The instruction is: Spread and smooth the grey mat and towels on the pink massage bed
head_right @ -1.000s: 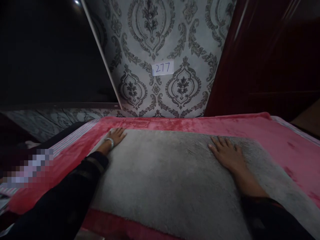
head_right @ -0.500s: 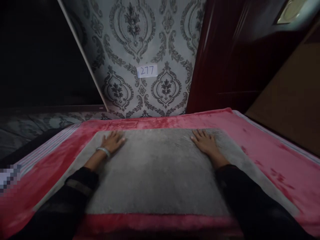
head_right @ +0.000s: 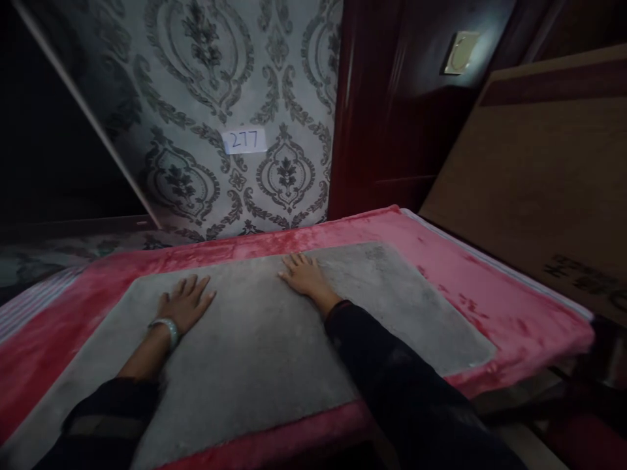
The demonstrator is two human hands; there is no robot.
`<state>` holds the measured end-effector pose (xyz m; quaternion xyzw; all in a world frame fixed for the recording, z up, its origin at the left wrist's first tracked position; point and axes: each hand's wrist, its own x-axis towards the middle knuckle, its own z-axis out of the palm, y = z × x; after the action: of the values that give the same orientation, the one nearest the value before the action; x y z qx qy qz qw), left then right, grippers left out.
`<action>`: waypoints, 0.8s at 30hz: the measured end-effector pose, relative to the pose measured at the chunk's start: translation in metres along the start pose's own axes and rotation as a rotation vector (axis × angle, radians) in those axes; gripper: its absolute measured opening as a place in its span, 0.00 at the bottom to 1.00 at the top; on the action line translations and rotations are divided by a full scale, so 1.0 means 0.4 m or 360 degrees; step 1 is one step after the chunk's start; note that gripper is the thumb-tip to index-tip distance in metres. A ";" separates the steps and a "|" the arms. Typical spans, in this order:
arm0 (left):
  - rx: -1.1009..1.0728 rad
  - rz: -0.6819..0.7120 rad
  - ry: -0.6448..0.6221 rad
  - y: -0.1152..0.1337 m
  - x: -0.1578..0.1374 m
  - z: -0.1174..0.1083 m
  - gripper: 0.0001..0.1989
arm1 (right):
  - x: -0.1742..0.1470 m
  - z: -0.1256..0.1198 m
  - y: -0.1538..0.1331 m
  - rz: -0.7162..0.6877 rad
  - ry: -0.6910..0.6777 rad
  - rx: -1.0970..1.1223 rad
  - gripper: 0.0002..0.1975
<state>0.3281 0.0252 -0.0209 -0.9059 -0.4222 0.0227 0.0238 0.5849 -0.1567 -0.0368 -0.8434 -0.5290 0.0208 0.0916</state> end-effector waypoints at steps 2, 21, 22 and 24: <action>0.0001 0.0014 0.0026 -0.004 0.007 0.004 0.34 | -0.006 -0.007 0.065 0.0056 0.0012 -0.0012 0.34; -0.0022 0.0017 0.0045 -0.003 0.015 -0.006 0.35 | -0.344 -0.113 0.527 0.1293 0.0255 -0.0142 0.34; -0.0019 0.0013 0.0053 -0.002 0.014 -0.009 0.35 | -0.339 -0.109 0.476 0.1140 0.0292 -0.0194 0.34; -0.0026 0.0020 0.0087 -0.001 0.013 -0.012 0.35 | -0.331 -0.087 0.371 0.0604 0.0257 -0.0225 0.32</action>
<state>0.3314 0.0294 -0.0161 -0.9089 -0.4160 -0.0054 0.0277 0.6632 -0.3430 -0.0370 -0.9312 -0.3517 -0.0672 0.0686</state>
